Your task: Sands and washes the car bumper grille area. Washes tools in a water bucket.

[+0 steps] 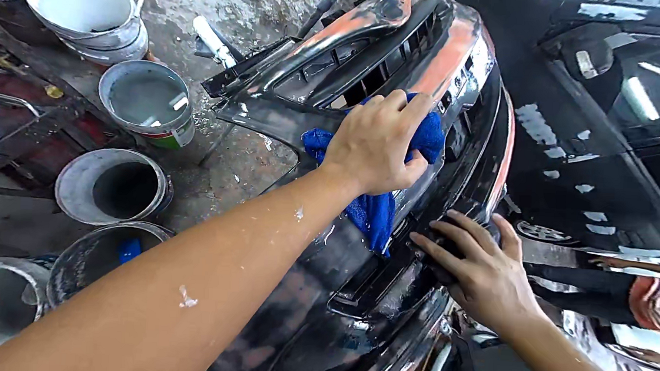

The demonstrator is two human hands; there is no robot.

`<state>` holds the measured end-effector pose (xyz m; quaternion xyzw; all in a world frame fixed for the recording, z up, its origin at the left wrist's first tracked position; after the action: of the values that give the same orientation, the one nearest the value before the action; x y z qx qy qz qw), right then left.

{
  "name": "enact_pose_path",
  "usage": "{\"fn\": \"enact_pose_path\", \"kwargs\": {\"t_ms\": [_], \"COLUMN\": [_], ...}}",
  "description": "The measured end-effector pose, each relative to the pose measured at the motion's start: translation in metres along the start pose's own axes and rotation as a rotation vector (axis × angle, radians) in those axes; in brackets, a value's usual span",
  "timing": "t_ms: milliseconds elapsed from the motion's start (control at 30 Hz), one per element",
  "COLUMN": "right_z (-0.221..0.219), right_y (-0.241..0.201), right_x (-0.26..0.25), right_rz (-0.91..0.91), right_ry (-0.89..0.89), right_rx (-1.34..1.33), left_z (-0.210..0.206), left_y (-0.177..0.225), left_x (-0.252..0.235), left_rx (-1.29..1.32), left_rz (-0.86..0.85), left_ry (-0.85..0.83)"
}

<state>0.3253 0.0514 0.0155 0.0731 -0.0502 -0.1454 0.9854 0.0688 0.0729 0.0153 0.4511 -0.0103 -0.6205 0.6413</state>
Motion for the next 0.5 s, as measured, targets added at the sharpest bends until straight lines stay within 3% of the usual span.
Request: {"fn": "enact_pose_path", "kwargs": {"t_ms": [133,300,433,500], "right_z": [-0.01,-0.009,-0.022,-0.024], "right_y": [-0.074,-0.017,-0.076,-0.055], "right_x": [0.011,0.008,0.03,0.033], "right_rz": [0.132,0.046,0.135,0.13], "right_ry": [-0.016,0.031,-0.031,0.001], "right_rx": [-0.188,-0.213,-0.285,-0.256], "left_z": [0.004,-0.001,0.003,-0.001], "left_y": [-0.004,-0.002,-0.005,-0.004], "left_x": [-0.002,0.002,0.0,0.003], "left_rx": [0.008,0.012,0.032,0.04], "left_rz": [0.002,0.019,0.024,0.018], "left_ry": [0.014,-0.024,-0.021,-0.032]}}
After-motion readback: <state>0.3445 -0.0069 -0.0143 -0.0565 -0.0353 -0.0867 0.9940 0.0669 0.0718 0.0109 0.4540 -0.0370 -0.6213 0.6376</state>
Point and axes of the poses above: each hand's wrist, its own x-axis away from the middle knuckle, its own z-axis out of the back of the hand, y = z × x, the point moved 7 cm from there along -x, towards the middle knuckle, and after that the axes turned 2 degrees about -z, right-handed, at the moved point
